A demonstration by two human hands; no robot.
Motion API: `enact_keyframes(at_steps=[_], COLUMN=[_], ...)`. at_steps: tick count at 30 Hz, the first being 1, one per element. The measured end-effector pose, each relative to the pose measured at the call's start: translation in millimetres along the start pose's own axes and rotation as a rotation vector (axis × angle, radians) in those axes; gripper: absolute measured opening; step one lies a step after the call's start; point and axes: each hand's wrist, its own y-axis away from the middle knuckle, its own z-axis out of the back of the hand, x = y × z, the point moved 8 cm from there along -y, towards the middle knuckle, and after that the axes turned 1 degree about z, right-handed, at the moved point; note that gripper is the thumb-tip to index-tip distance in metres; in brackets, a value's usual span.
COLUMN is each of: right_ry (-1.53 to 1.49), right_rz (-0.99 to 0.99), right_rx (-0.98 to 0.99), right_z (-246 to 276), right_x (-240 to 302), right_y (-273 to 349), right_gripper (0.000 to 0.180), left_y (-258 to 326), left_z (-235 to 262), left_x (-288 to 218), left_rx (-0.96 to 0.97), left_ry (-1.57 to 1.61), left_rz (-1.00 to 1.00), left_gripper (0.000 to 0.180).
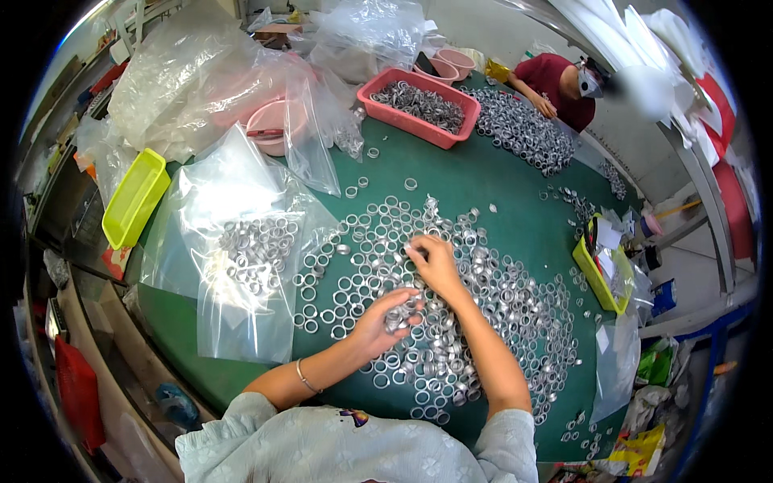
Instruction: The person sorts small metal rings on a green work table, picking them up from a large pile, placing some into plastic bags, and moving others onto shelves.
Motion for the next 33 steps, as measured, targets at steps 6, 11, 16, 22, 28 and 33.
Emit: enact_keyframes(at_steps=[6, 11, 16, 22, 28, 33], right_ry=[-0.727, 0.212, 0.223, 0.068, -0.115, 0.075], right_rz=[-0.317, 0.136, 0.309, 0.193, 0.088, 0.294], right_rx=[0.243, 0.42, 0.143, 0.294, 0.756, 0.303], right_z=[1.3, -8.0, -61.6, -63.6, -45.8, -84.9], right_x=[26.7, 51.2, 65.0, 46.6, 54.8, 70.6], right_y=[26.5, -11.6, -54.3, -52.2, -31.3, -54.5], right_gripper=[0.013, 0.022, 0.023, 0.009, 0.014, 0.014], left_y=[3.4, 14.2, 13.9, 17.1, 25.9, 21.9], left_z=[22.8, 4.3, -1.2, -2.1, -14.7, -19.8], left_x=[-20.7, -1.6, 19.2, 4.1, 4.4, 12.8], left_rx=[-0.091, 0.083, 0.221, 0.138, 0.27, 0.324], left_ry=[0.148, 0.098, 0.195, 0.268, 0.332, 0.343], left_rz=[-0.134, 0.044, 0.192, 0.156, 0.188, 0.239], left_gripper=[0.023, 0.023, 0.023, 0.021, 0.025, 0.025])
